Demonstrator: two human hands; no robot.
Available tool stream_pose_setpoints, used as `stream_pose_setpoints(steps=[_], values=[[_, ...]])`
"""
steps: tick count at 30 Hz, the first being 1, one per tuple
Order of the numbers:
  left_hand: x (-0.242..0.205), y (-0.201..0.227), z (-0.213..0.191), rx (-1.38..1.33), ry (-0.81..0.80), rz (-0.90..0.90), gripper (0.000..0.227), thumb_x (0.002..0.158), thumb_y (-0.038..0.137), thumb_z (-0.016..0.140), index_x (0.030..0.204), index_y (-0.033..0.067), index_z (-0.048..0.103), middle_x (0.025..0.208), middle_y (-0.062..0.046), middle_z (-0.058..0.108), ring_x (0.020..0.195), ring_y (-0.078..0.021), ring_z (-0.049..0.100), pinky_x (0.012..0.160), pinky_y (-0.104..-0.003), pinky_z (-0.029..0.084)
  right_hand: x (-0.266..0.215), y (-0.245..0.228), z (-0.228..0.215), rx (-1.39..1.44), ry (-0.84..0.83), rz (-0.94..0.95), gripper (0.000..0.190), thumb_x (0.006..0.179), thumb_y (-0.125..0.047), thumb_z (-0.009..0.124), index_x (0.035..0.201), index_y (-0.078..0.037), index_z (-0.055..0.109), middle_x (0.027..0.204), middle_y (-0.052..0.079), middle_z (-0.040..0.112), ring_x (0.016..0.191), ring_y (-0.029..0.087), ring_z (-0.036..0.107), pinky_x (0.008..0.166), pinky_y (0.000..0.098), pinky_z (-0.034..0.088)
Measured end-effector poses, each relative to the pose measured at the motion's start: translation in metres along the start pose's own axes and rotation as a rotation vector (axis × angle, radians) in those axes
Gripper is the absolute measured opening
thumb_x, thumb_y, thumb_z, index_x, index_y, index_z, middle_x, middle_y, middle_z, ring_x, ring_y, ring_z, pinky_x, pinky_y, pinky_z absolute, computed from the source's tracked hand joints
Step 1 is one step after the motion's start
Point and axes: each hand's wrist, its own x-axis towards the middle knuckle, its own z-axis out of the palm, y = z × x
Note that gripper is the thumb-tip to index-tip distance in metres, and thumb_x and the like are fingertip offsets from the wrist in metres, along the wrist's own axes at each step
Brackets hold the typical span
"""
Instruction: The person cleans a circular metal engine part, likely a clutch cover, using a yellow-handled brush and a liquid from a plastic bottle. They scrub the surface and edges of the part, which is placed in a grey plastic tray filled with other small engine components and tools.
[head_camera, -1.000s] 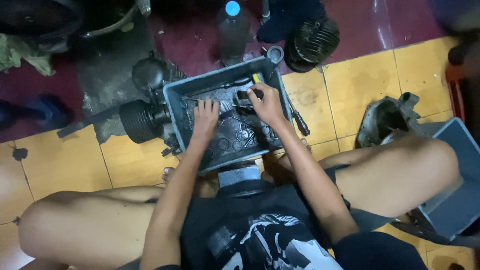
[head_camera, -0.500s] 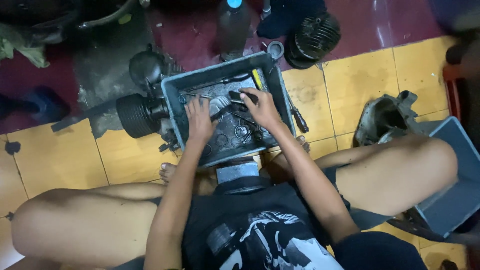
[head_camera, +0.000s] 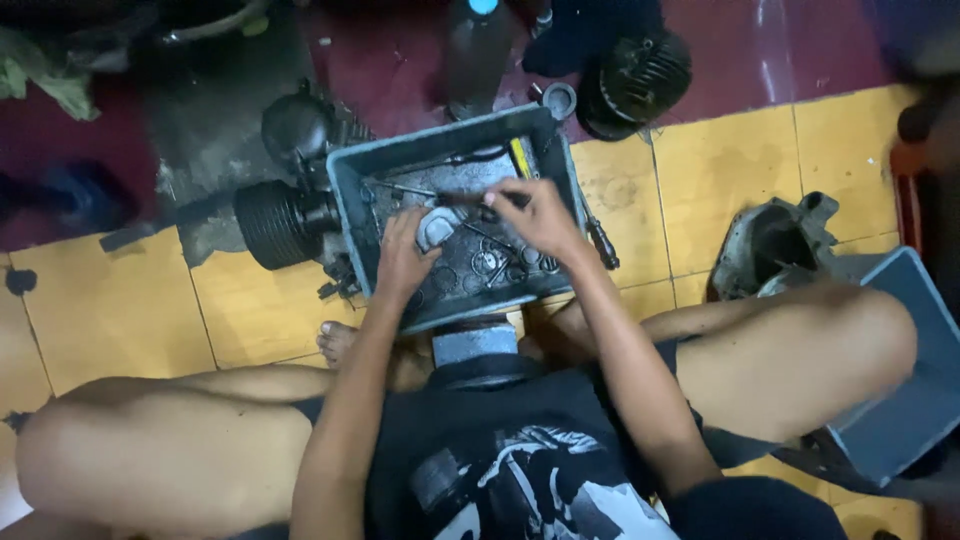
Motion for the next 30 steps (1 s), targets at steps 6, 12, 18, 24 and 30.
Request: stream_pose_setpoints(steps=[6, 12, 18, 24, 30], values=[[-0.002, 0.012, 0.002, 0.099, -0.053, 0.053, 0.071, 0.076, 0.006, 0.087, 0.140, 0.0102, 0.056, 0.137, -0.014, 0.058, 0.130, -0.0354, 0.052, 0.112, -0.051, 0.046, 0.018, -0.004, -0.009, -0.142, -0.111, 0.075, 0.013, 0.095, -0.007, 0.069, 0.090, -0.012, 0.080, 0.075, 0.011, 0.074, 0.062, 0.020, 0.066, 0.070, 0.0358, 0.051], [-0.011, 0.002, 0.018, 0.141, -0.035, 0.100, 0.075, 0.072, 0.007, 0.089, 0.139, 0.0077, 0.054, 0.141, -0.016, 0.055, 0.133, -0.0374, 0.048, 0.116, -0.051, 0.043, 0.011, -0.005, -0.011, -0.291, -0.264, 0.176, 0.013, 0.090, -0.009, 0.070, 0.095, -0.001, 0.079, 0.089, 0.026, 0.076, 0.085, 0.048, 0.072, 0.078, 0.0533, 0.053], [-0.008, 0.003, 0.026, 0.094, -0.028, 0.060, 0.076, 0.080, 0.009, 0.088, 0.145, 0.0055, 0.049, 0.143, -0.015, 0.051, 0.135, -0.0337, 0.044, 0.114, -0.047, 0.045, 0.015, 0.002, -0.001, -0.259, -0.166, 0.121, 0.010, 0.093, -0.017, 0.070, 0.090, -0.010, 0.078, 0.082, 0.020, 0.075, 0.078, 0.041, 0.072, 0.073, 0.0471, 0.054], [-0.009, 0.026, 0.029, 0.029, -0.191, -0.052, 0.085, 0.089, 0.007, 0.079, 0.160, 0.0232, 0.036, 0.161, -0.014, 0.034, 0.146, -0.0388, 0.036, 0.118, -0.057, 0.042, 0.012, 0.004, -0.010, -0.283, -0.023, 0.112, 0.013, 0.097, -0.020, 0.069, 0.097, -0.011, 0.078, 0.079, 0.017, 0.074, 0.077, 0.038, 0.073, 0.069, 0.0429, 0.054], [-0.006, 0.010, 0.042, 0.085, -0.176, -0.050, 0.088, 0.089, 0.010, 0.081, 0.162, 0.0265, 0.033, 0.159, -0.020, 0.037, 0.140, -0.0427, 0.046, 0.110, -0.058, 0.051, 0.000, 0.056, 0.015, -0.280, 0.062, 0.155, 0.013, 0.092, -0.016, 0.067, 0.083, -0.010, 0.075, 0.068, 0.016, 0.071, 0.065, 0.036, 0.070, 0.064, 0.0418, 0.053]])
